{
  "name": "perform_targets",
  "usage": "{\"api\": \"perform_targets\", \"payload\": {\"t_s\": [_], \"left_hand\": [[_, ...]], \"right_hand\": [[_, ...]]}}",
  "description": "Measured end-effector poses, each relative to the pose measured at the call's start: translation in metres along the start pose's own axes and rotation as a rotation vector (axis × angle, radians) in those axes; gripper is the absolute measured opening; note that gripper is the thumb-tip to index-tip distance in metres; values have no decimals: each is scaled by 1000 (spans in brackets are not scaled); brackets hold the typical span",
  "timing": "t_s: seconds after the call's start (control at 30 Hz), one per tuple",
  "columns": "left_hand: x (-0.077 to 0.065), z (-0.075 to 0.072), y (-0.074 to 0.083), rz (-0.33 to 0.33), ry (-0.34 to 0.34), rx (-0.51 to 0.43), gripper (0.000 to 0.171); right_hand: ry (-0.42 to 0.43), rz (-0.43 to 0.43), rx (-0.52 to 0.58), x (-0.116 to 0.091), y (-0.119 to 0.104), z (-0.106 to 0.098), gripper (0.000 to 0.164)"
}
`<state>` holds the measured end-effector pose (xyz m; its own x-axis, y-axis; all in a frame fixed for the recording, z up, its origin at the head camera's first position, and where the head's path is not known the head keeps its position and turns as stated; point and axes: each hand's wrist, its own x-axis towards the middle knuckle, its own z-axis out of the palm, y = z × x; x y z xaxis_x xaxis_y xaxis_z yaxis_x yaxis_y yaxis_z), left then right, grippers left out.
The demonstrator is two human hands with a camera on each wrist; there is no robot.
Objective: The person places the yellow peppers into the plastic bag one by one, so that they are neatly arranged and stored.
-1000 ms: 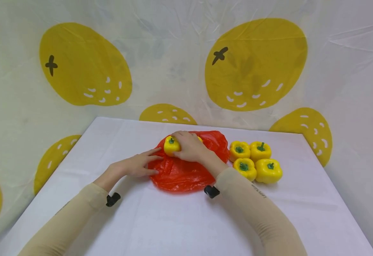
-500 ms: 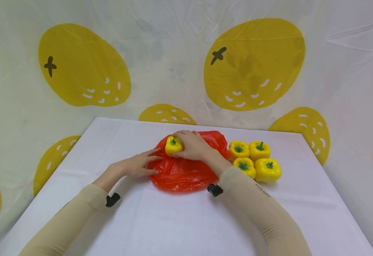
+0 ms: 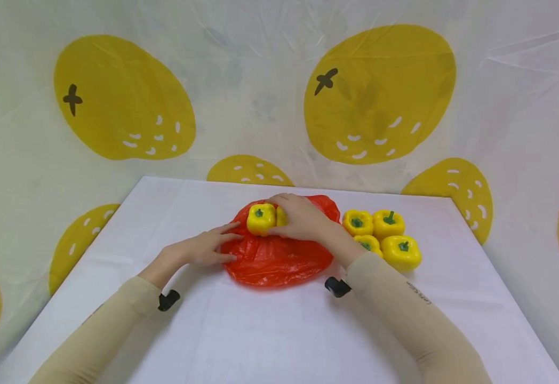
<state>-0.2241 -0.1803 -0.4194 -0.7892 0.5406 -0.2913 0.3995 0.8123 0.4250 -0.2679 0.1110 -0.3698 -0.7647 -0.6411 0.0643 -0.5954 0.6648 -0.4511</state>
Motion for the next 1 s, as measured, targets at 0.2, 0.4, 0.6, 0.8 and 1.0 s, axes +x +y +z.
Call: {"api": "perform_targets", "payload": {"t_s": [0.2,0.4,0.6,0.8,1.0], "left_hand": [[0,0,1,6,-9,5,63],[-2,-1,1,0,-12,-4,62],[-1,-1,1,-12,-22,3,63],[1,-2,1,-19,-28,3,64],[1,-3,1,-23,-26,0,64]], "right_hand": [[6,27,72,-22,3,-18,70],[41,39,134,-43,13,-30,66],[79,73,185,-68,22,-40,58],[160,49,142,-93,31,-48,47],[239,85,141,-118,39,-61,40]]}}
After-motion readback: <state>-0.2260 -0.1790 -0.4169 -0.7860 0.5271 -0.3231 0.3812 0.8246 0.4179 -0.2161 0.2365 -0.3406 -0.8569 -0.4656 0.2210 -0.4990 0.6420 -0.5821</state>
